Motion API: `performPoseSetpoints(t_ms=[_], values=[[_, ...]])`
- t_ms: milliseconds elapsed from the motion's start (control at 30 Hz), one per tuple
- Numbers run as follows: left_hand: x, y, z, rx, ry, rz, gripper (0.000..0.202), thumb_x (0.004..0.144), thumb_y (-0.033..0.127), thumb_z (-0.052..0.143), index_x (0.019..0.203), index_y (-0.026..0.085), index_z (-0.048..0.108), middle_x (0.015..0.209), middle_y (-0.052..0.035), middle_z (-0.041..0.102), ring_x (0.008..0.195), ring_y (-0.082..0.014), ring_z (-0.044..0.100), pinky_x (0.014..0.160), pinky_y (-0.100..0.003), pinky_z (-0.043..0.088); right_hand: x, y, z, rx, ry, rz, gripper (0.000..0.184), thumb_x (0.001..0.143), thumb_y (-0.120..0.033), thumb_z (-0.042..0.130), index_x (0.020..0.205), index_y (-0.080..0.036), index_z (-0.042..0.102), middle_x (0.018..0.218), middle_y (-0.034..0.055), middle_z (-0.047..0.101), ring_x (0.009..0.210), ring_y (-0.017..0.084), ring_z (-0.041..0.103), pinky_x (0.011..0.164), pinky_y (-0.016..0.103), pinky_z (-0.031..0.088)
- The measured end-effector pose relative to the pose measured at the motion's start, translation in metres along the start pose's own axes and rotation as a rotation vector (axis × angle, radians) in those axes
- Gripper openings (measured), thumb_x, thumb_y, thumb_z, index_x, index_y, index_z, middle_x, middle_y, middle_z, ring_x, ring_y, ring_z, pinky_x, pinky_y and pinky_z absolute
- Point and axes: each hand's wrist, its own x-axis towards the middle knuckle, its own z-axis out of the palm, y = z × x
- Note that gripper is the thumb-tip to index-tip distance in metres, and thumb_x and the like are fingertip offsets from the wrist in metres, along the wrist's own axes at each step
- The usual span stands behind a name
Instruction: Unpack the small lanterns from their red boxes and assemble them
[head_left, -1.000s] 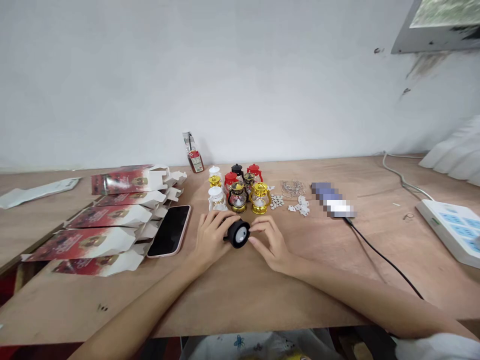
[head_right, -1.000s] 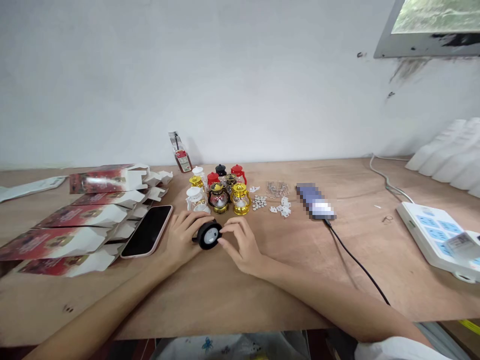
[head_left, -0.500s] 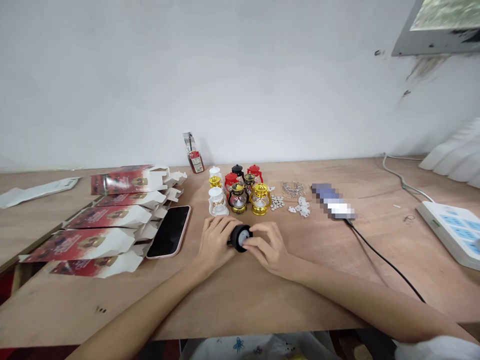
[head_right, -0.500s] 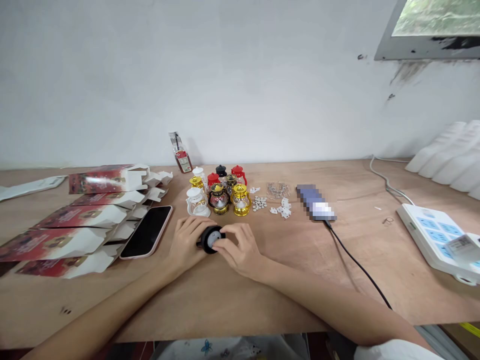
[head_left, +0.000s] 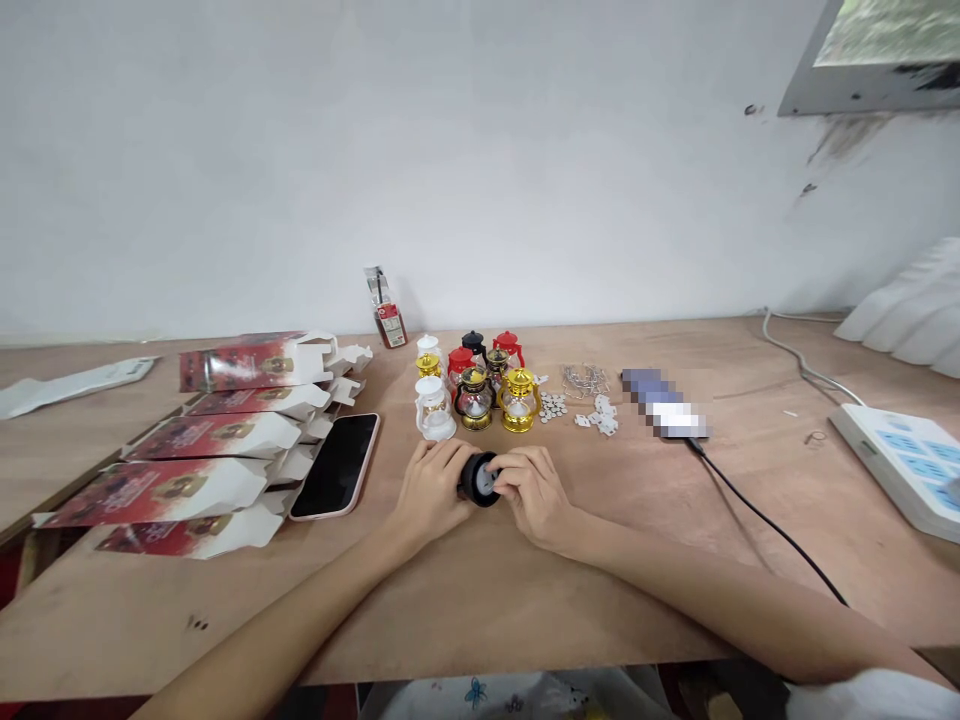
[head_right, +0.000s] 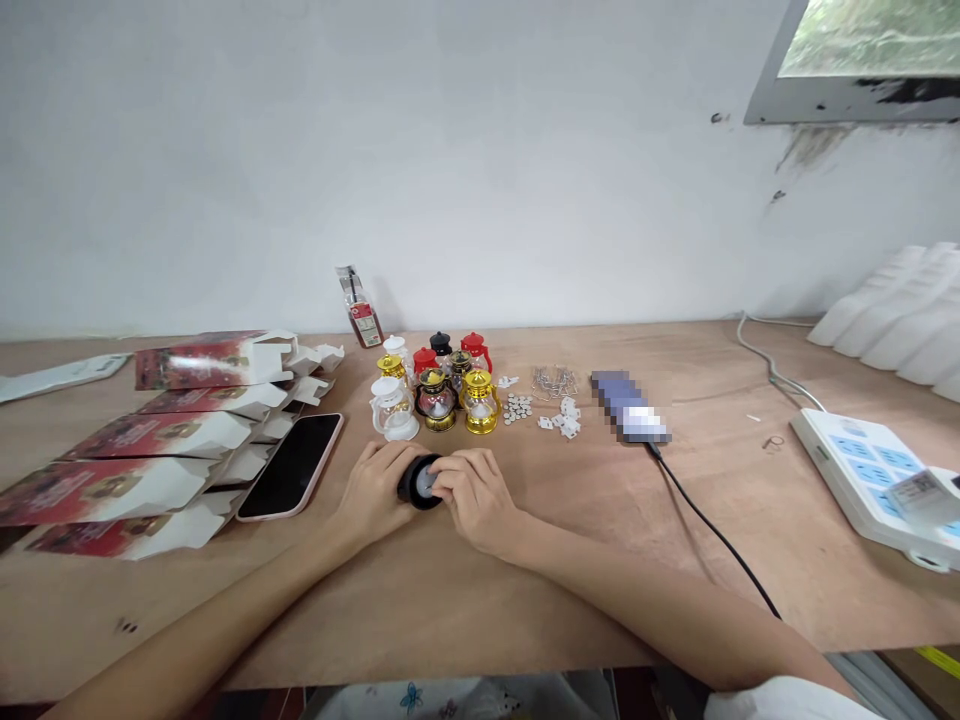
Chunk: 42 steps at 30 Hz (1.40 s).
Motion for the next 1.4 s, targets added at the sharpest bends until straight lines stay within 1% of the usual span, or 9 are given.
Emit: performPoseSetpoints(t_ms=[133,233,333,467,633,767,933,1167,1400], values=[[0.0,-0.001,0.001,0.017,-0.028,-0.005,0.032,0.064,0.013,0.053,0.095,0.019,0.057,0.092,-0.0041,0.068,0.084,-0.0211,0.06,0.073,-0.033,0.037,0.001,-0.001,-0.001,0.004,-0.014,0.0,0.009,0.093,-0.015,0.041,0.091,-0.02,0.048,0.093,0.0066,0.066,0.084,0.017,0.053,0.074,0.032,0.045],[0.0,-0.002,0.002,0.024,-0.016,-0.013,0.032,0.064,0.013,0.053,0.094,0.019,0.058,0.092,-0.0042,0.068,0.084,-0.0209,0.06,0.073,-0.032,0.039,0.001,-0.002,-0.002,0.014,-0.018,-0.003,0.009,0.092,-0.013,0.042,0.092,-0.019,0.048,0.096,0.008,0.066,0.085,0.017,0.053,0.075,0.032,0.046],[0.0,-0.005,0.002,0.039,-0.004,0.008,0.031,0.064,0.012,0.054,0.094,0.018,0.058,0.092,-0.0042,0.068,0.082,-0.0208,0.061,0.073,-0.032,0.04,0.001,-0.001,-0.002,0.042,-0.013,0.013,0.01,0.092,-0.013,0.041,0.093,-0.019,0.048,0.095,0.0083,0.067,0.085,0.017,0.054,0.074,0.032,0.046],[0.0,-0.01,0.002,0.057,-0.029,0.014,0.028,0.066,0.016,0.056,0.093,0.019,0.059,0.092,-0.0046,0.069,0.08,-0.0209,0.062,0.073,-0.033,0.042,-0.001,0.002,0.0,0.099,-0.019,0.037,0.01,0.092,-0.013,0.04,0.093,-0.02,0.048,0.094,0.0083,0.067,0.083,0.017,0.054,0.073,0.031,0.047],[0.001,-0.011,0.002,0.064,-0.044,0.036,0.027,0.067,0.015,0.056,0.093,0.019,0.059,0.092,-0.004,0.07,0.08,-0.0201,0.063,0.073,-0.033,0.044,-0.004,0.006,0.003,0.161,-0.043,0.066,0.011,0.093,-0.014,0.038,0.093,-0.02,0.047,0.091,0.0075,0.065,0.081,0.016,0.055,0.072,0.031,0.047],[0.002,-0.011,0.002,0.063,-0.045,0.01,0.026,0.066,0.015,0.057,0.092,0.019,0.059,0.091,-0.0029,0.07,0.078,-0.0194,0.064,0.073,-0.033,0.044,-0.002,0.006,0.004,0.134,-0.077,0.082,0.011,0.093,-0.015,0.037,0.091,-0.019,0.046,0.092,0.0083,0.063,0.083,0.017,0.056,0.073,0.032,0.045],[0.003,-0.011,0.003,0.062,-0.051,-0.028,0.027,0.065,0.013,0.056,0.091,0.02,0.06,0.091,-0.0027,0.07,0.077,-0.0194,0.064,0.072,-0.032,0.044,0.001,0.004,0.005,0.102,-0.089,0.055,0.012,0.093,-0.013,0.036,0.089,-0.018,0.046,0.09,0.009,0.06,0.082,0.017,0.054,0.071,0.031,0.043],[0.003,-0.006,0.004,0.042,-0.032,0.021,0.029,0.064,0.01,0.053,0.09,0.019,0.059,0.089,-0.0025,0.07,0.078,-0.0195,0.064,0.071,-0.033,0.043,0.0,0.005,0.007,0.069,-0.091,0.05,0.014,0.093,-0.013,0.036,0.086,-0.018,0.047,0.085,0.0071,0.055,0.077,0.017,0.047,0.068,0.031,0.042],[0.004,-0.003,0.004,0.036,-0.015,0.038,0.026,0.066,0.01,0.053,0.09,0.019,0.059,0.088,-0.0033,0.07,0.077,-0.0194,0.064,0.07,-0.032,0.044,0.001,0.005,0.007,0.056,-0.062,0.042,0.013,0.092,-0.012,0.038,0.087,-0.018,0.048,0.084,0.0071,0.056,0.076,0.017,0.047,0.067,0.031,0.043]])
